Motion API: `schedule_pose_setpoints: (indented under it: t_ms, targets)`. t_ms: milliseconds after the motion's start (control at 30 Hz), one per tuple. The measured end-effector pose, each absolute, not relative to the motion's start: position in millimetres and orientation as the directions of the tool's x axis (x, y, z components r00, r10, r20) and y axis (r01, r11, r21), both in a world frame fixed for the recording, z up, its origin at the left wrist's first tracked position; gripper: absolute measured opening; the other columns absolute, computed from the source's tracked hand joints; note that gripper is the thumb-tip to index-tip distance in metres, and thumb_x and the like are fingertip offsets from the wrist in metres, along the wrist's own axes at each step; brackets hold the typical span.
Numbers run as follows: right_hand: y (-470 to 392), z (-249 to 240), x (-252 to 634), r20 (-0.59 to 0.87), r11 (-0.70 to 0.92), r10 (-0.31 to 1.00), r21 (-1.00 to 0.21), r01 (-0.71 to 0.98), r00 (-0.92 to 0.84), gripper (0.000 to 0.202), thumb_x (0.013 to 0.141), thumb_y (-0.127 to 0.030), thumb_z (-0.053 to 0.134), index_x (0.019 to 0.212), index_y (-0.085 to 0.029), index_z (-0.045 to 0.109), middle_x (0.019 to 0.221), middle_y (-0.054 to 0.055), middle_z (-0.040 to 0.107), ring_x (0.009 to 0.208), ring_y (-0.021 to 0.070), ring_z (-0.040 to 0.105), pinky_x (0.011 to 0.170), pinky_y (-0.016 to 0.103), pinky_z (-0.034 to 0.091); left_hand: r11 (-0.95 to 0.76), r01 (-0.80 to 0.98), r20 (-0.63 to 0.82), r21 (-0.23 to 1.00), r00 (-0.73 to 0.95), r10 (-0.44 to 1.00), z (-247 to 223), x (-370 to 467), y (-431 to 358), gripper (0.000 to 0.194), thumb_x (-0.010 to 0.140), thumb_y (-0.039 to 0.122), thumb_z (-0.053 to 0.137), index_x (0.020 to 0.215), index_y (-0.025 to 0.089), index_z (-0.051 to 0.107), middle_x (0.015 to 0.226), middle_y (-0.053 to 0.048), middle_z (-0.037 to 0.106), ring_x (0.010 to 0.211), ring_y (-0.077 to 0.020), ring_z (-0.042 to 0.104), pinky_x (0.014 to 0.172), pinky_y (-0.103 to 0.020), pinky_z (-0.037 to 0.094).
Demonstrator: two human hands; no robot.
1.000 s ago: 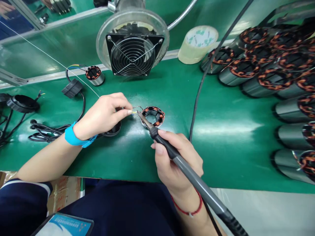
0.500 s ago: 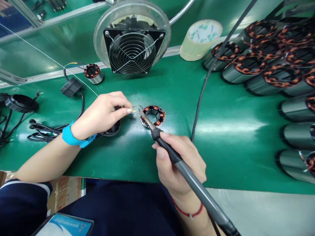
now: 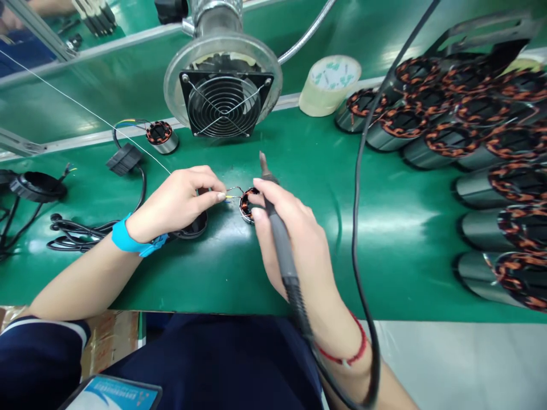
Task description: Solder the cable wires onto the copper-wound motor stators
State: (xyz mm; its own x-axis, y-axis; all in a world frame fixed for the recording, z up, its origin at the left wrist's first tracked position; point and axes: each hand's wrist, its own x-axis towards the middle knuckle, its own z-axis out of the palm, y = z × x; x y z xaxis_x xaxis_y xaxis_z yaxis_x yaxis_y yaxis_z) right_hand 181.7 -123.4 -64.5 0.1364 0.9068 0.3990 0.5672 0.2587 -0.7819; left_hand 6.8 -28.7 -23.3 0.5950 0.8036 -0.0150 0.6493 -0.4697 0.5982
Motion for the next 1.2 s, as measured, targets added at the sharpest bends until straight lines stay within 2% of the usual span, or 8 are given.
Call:
schedule_pose_setpoints:
  t_ms: [167, 333, 533, 767, 900, 1000, 1100, 1200]
  targets:
    - [-115, -70, 173, 0.351, 0.250, 0.933, -0.788, 0.563, 0.076, 0.036, 0.091, -0.024, 0.055, 0.127, -0.026, 0.053, 0.110, 0.005, 0.069, 0.105, 0.0242, 0.064, 0.094, 0.045, 0.047, -0.450, 0.637, -0.039, 0.626, 0.602, 0.798, -24, 6, -27, 0.017, 0.085, 0.014, 0.055, 0.078, 0.016, 0.071, 0.082, -0.002, 0.064, 0.077, -0.0138, 0.059, 0.076, -0.029, 0.047]
    - [-115, -72, 164, 0.395, 0.199, 0.901, -0.747, 0.634, 0.182, 0.035, 0.088, -0.025, 0.058, 0.123, -0.024, 0.054, 0.096, 0.003, 0.069, 0.093, 0.0243, 0.064, 0.089, 0.045, 0.046, -0.407, 0.604, -0.071, 0.685, 0.612, 0.788, -23, 5, -25, 0.014, 0.083, 0.015, 0.058, 0.075, 0.016, 0.070, 0.079, 0.000, 0.064, 0.076, -0.0126, 0.058, 0.075, -0.028, 0.046]
    - [-112, -74, 150, 0.456, 0.252, 0.882, -0.668, 0.700, 0.118, 0.033, 0.088, -0.019, 0.056, 0.120, -0.025, 0.054, 0.093, 0.002, 0.070, 0.089, 0.0234, 0.063, 0.084, 0.042, 0.044, -0.417, 0.585, -0.038, 0.695, 0.609, 0.792, -22, 6, -29, 0.016, 0.083, 0.014, 0.057, 0.070, 0.015, 0.067, 0.076, 0.000, 0.063, 0.074, -0.0120, 0.058, 0.073, -0.027, 0.046]
    - [-108, -77, 150, 0.396, 0.260, 0.888, -0.852, 0.455, 0.234, 0.044, 0.085, -0.018, 0.060, 0.126, -0.029, 0.050, 0.091, -0.001, 0.065, 0.084, 0.0181, 0.063, 0.084, 0.040, 0.049, -0.571, 0.522, 0.148, 0.634, 0.642, 0.752, -18, 4, -42, 0.018, 0.087, 0.013, 0.056, 0.081, 0.017, 0.073, 0.097, -0.004, 0.067, 0.092, -0.0147, 0.062, 0.084, -0.028, 0.048]
    - [-104, -76, 152, 0.376, 0.280, 0.890, -0.898, 0.341, 0.260, 0.046, 0.082, -0.016, 0.062, 0.125, -0.029, 0.051, 0.086, -0.003, 0.065, 0.080, 0.0160, 0.063, 0.074, 0.034, 0.052, -0.654, 0.533, 0.184, 0.537, 0.683, 0.707, -18, 3, -44, 0.022, 0.092, 0.020, 0.053, 0.086, 0.019, 0.075, 0.102, -0.005, 0.067, 0.090, -0.0149, 0.063, 0.080, -0.028, 0.049]
    - [-104, -76, 153, 0.370, 0.305, 0.894, -0.915, 0.264, 0.252, 0.044, 0.081, -0.014, 0.063, 0.122, -0.027, 0.052, 0.083, -0.003, 0.064, 0.078, 0.0154, 0.062, 0.077, 0.035, 0.053, -0.710, 0.518, 0.187, 0.477, 0.730, 0.657, -19, 1, -43, 0.026, 0.095, 0.023, 0.050, 0.089, 0.019, 0.074, 0.104, -0.005, 0.066, 0.086, -0.0141, 0.063, 0.075, -0.027, 0.049]
    - [-104, -77, 152, 0.368, 0.321, 0.889, -0.925, 0.205, 0.271, 0.040, 0.082, -0.013, 0.063, 0.118, -0.027, 0.054, 0.081, -0.003, 0.062, 0.077, 0.0150, 0.061, 0.082, 0.037, 0.052, -0.731, 0.477, 0.161, 0.488, 0.774, 0.612, -18, -1, -41, 0.021, 0.093, 0.022, 0.053, 0.093, 0.017, 0.073, 0.105, -0.006, 0.066, 0.088, -0.0148, 0.063, 0.079, -0.027, 0.049]
    - [-103, -79, 150, 0.377, 0.335, 0.882, -0.924, 0.187, 0.284, 0.039, 0.082, -0.013, 0.063, 0.117, -0.026, 0.054, 0.080, -0.003, 0.061, 0.074, 0.0146, 0.060, 0.078, 0.036, 0.053, -0.685, 0.484, 0.139, 0.545, 0.753, 0.643, -17, -2, -40, 0.017, 0.089, 0.016, 0.056, 0.091, 0.016, 0.073, 0.096, -0.005, 0.066, 0.088, -0.0148, 0.062, 0.081, -0.027, 0.049]
